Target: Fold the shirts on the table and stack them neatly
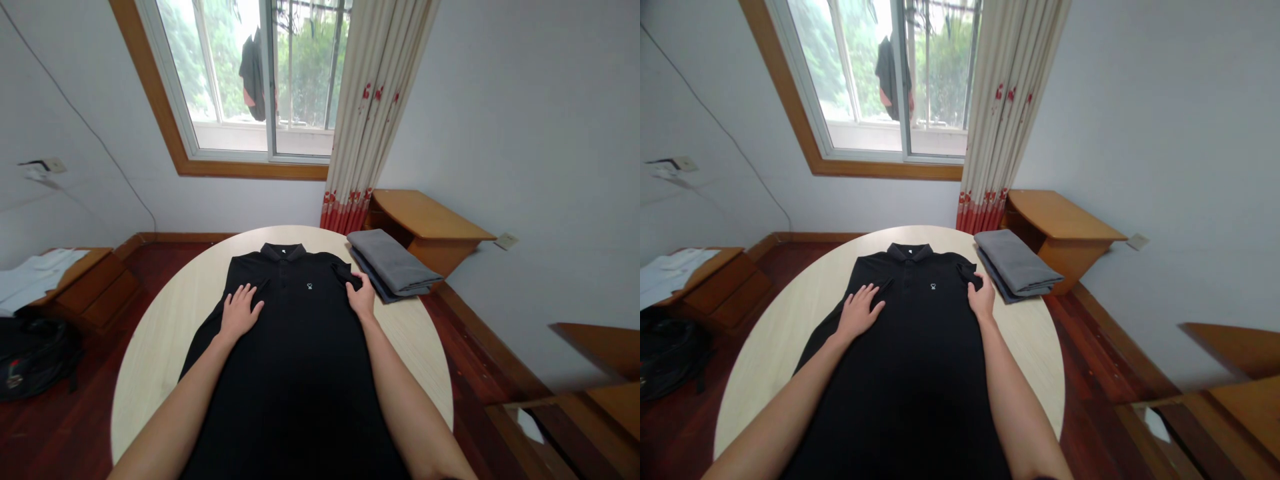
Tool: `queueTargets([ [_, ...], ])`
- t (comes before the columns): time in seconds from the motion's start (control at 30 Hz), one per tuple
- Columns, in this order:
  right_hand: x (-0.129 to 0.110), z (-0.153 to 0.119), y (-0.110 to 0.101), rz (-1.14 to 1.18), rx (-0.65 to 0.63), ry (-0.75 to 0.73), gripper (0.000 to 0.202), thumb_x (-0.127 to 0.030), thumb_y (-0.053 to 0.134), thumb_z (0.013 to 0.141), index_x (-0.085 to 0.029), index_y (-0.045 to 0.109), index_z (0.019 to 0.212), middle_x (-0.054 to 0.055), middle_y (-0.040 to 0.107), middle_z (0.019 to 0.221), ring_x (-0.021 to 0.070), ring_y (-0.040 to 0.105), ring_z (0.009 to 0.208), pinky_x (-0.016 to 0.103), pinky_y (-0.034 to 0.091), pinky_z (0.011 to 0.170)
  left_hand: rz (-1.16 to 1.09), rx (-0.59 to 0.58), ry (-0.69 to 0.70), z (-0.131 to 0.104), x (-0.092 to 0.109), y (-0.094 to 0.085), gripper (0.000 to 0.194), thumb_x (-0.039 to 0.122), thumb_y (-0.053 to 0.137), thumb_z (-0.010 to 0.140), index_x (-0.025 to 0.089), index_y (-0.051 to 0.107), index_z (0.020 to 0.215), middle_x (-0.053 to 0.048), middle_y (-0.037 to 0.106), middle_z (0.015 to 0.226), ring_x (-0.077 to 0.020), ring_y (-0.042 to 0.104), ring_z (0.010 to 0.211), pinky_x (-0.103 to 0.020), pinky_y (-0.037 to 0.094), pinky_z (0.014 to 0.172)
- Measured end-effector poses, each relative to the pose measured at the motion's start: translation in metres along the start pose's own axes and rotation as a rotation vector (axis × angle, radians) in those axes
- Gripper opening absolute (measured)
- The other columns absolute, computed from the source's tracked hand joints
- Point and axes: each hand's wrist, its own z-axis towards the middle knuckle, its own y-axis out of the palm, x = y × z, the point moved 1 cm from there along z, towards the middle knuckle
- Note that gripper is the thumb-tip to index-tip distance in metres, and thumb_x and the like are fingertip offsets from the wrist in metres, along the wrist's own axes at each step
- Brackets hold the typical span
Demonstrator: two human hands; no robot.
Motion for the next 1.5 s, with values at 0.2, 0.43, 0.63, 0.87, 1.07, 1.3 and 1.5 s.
queueTargets([
  [0.2, -0.014, 0.001, -0.001, 0.314, -0.272, -0.103, 0.034, -0.044, 0.068, 0.076, -0.018, 0.069, 0.098, 0.011, 0.073, 0.107, 0.0270, 0.066, 0.103, 0.041, 0.050, 0.094, 0.005, -0.003, -0.001, 0.000, 0.000, 0.000, 0.057, 0.047, 0.039, 0.100, 0.017, 0.046, 0.148, -0.009, 0.039, 0.158, -0.0278, 0.030, 0.149, -0.053, 0.027, 0.120],
  [0.43, -0.016, -0.012, 0.005, 0.008, -0.478, -0.237, 0.034, -0.056, 0.071, 0.079, -0.021, 0.069, 0.081, 0.007, 0.071, 0.091, 0.0237, 0.065, 0.090, 0.038, 0.050, 0.087, -0.001, 0.013, 0.005, 0.000, -0.001, 0.001, 0.057, 0.046, 0.040, 0.099, 0.017, 0.048, 0.147, -0.010, 0.040, 0.158, -0.0286, 0.032, 0.148, -0.053, 0.028, 0.119],
  [0.63, -0.016, -0.015, 0.009, -0.324, -0.541, -0.275, 0.049, -0.053, 0.075, 0.077, -0.022, 0.069, 0.114, 0.012, 0.060, 0.131, 0.0282, 0.055, 0.122, 0.044, 0.041, 0.104, 0.001, 0.019, 0.003, 0.000, -0.001, 0.002, 0.056, 0.046, 0.041, 0.099, 0.018, 0.048, 0.147, -0.010, 0.041, 0.157, -0.0288, 0.032, 0.148, -0.053, 0.028, 0.119],
  [0.87, -0.024, -0.012, 0.006, -0.607, -0.395, -0.058, 0.039, -0.036, 0.061, 0.090, -0.019, 0.061, 0.125, 0.012, 0.064, 0.124, 0.0287, 0.056, 0.117, 0.040, 0.043, 0.097, -0.014, 0.026, 0.006, 0.000, 0.000, 0.001, 0.056, 0.047, 0.040, 0.099, 0.019, 0.048, 0.147, -0.010, 0.041, 0.157, -0.0289, 0.032, 0.148, -0.053, 0.028, 0.119],
  [1.07, -0.026, -0.006, 0.009, -0.748, -0.271, 0.036, 0.041, -0.028, 0.056, 0.091, -0.016, 0.057, 0.130, 0.018, 0.060, 0.128, 0.0324, 0.052, 0.122, 0.044, 0.037, 0.099, -0.015, 0.038, 0.009, -0.001, 0.001, 0.001, 0.054, 0.046, 0.040, 0.099, 0.020, 0.049, 0.146, -0.010, 0.042, 0.157, -0.0282, 0.033, 0.147, -0.052, 0.029, 0.119],
  [1.3, -0.042, 0.015, 0.041, -0.741, -0.396, -0.050, 0.063, -0.053, 0.061, 0.087, -0.012, 0.054, 0.134, 0.023, 0.058, 0.129, 0.0381, 0.050, 0.121, 0.051, 0.038, 0.100, -0.045, 0.046, 0.014, 0.001, -0.001, 0.001, 0.054, 0.046, 0.041, 0.098, 0.021, 0.050, 0.145, -0.010, 0.042, 0.157, -0.0283, 0.033, 0.147, -0.053, 0.028, 0.119],
  [1.5, -0.035, 0.039, 0.051, -0.721, -0.352, 0.026, 0.034, -0.031, 0.049, 0.093, -0.012, 0.069, 0.113, 0.024, 0.064, 0.118, 0.0346, 0.058, 0.114, 0.045, 0.044, 0.095, -0.066, 0.039, 0.002, 0.001, 0.000, 0.002, 0.053, 0.045, 0.042, 0.098, 0.021, 0.051, 0.145, -0.010, 0.043, 0.156, -0.0292, 0.034, 0.147, -0.054, 0.028, 0.118],
])
